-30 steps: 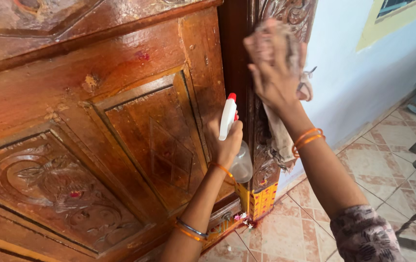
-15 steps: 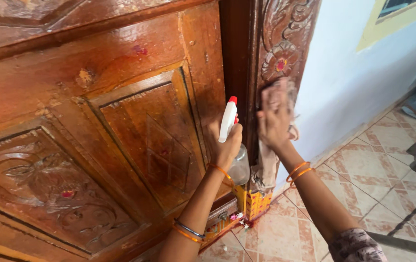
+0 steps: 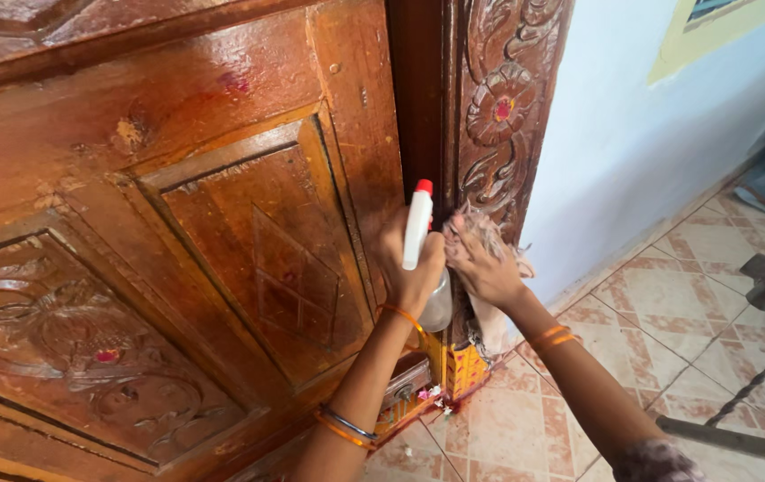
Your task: The person cleans a wooden door by spraying a liquid from a white bottle and wiping the surface with a cloth. They systematically clean the carved panels and the door frame, removing visible red stains and dust.
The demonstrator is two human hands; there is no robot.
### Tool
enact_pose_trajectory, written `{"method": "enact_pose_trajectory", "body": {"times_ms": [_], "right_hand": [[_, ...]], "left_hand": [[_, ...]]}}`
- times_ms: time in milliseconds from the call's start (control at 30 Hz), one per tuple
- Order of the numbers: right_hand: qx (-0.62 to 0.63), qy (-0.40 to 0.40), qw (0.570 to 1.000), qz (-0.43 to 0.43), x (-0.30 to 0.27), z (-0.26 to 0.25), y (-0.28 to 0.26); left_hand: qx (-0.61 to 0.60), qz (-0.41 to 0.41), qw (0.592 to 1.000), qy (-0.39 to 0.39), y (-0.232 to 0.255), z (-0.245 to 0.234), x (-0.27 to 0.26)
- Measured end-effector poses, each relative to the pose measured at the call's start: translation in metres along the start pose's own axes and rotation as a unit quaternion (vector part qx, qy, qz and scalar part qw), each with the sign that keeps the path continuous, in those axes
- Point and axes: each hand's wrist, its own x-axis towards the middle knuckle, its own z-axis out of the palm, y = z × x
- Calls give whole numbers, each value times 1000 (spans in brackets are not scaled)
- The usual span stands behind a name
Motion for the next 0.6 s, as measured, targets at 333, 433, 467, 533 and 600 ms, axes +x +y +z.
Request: {"method": "enact_pose_trajectory", "body": {"times_ms": [333, 433, 467, 533, 600], "right_hand": [[85, 148, 945, 280, 24, -28, 49], [127, 174, 921, 324, 23, -18, 33], [130, 179, 918, 329, 22, -16, 28], [131, 194, 918, 321, 19, -14, 22], [129, 209, 923, 297, 17, -12, 12]], "left_hand": [[115, -39, 971, -205, 6, 23, -5], [138, -36, 969, -200, 5, 27, -5], [149, -34, 969, -193, 5, 27, -6], [138, -53, 971, -186, 1, 24, -6], [121, -58, 975, -177, -3, 23, -8]]}}
